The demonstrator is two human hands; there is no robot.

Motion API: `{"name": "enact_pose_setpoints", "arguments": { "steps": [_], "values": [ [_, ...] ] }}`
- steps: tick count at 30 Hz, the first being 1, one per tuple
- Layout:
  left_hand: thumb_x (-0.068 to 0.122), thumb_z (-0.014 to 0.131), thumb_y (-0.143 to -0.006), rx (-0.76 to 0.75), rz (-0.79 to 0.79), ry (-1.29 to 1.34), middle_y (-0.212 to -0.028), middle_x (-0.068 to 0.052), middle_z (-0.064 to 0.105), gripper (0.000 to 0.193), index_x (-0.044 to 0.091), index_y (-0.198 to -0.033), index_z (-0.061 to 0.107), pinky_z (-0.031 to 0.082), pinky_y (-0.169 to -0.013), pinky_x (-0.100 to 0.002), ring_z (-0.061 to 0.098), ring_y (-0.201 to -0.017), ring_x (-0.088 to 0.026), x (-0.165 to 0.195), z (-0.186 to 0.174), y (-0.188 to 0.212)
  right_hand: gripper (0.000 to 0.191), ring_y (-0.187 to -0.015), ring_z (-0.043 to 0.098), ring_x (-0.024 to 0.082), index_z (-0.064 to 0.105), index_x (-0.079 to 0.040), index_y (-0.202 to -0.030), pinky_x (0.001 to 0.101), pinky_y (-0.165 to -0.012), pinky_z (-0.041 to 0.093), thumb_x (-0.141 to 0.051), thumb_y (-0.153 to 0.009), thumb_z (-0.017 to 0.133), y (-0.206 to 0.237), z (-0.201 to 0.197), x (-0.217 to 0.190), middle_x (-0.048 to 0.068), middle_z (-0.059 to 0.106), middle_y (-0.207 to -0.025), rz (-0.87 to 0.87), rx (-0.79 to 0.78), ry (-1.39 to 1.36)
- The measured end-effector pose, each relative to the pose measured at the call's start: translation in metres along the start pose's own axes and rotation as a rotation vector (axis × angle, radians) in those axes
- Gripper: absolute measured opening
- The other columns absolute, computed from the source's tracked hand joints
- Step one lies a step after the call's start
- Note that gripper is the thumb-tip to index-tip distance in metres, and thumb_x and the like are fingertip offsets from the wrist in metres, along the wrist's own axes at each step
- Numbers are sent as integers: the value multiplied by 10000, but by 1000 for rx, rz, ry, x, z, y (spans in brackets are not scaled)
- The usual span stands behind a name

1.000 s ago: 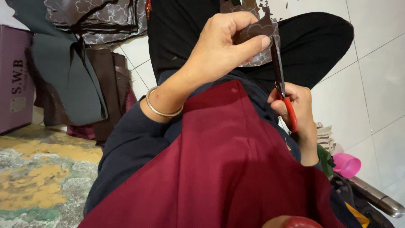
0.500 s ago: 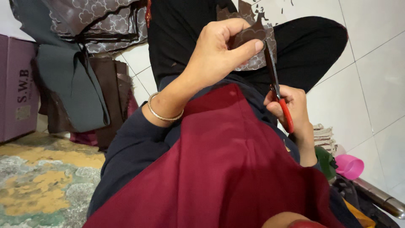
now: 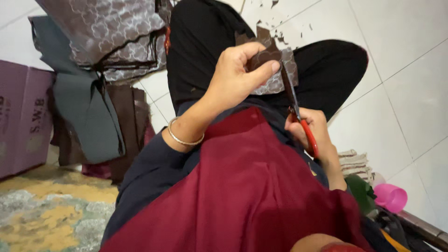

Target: The person sits on the floor and uses red-handled scissors to cut a brown patterned fabric into small shapes. They hold the fabric with the left hand and cut with the right hand, repeatedly trimming the edges to form rounded shapes.

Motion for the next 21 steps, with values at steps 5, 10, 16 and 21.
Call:
{"name": "enact_pose_setpoints", "arguments": {
  "steps": [5, 10, 16, 21],
  "values": [
    [146, 748, -949, 22, -26, 62, -706, 50, 634, 136, 25, -930, 691, 443, -536, -190, 574, -623, -3, 12, 13, -1, 274, -530, 503, 40, 631, -50, -781, 226, -482, 400, -295, -896, 677, 3, -6, -10, -38, 546, -604, -59, -13, 35],
    [130, 753, -941, 38, -51, 53, -709, 43, 644, 119, 18, -938, 709, 447, -542, -187, 575, -622, -8, 9, 16, 4, 325, -491, 496, 42, 612, -59, -755, 224, -457, 394, -336, -913, 676, 9, -4, -11, -46, 525, -568, -85, -17, 27],
    [117, 749, -948, 45, -33, 87, -720, 43, 647, 104, 22, -935, 709, 455, -561, -188, 581, -637, -9, 2, 17, 8, 547, -466, 475, 39, 596, -72, -744, 220, -429, 373, -592, -896, 670, 12, 1, -7, -48, 499, -549, -82, -49, -48],
    [118, 751, -941, 63, -35, 64, -689, 45, 626, 120, 22, -894, 697, 415, -536, -185, 544, -616, -1, 6, 19, 10, 591, -478, 501, 35, 614, -79, -754, 212, -443, 390, -649, -908, 638, 14, -1, -9, -51, 523, -569, -137, -33, -10]
  ]
}}
Point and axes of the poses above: each hand's wrist, its own y-axis away from the middle knuckle, its own z-axis out of the palm, x = y × z, the point moved 5 cm from there along -y, towards the middle knuckle
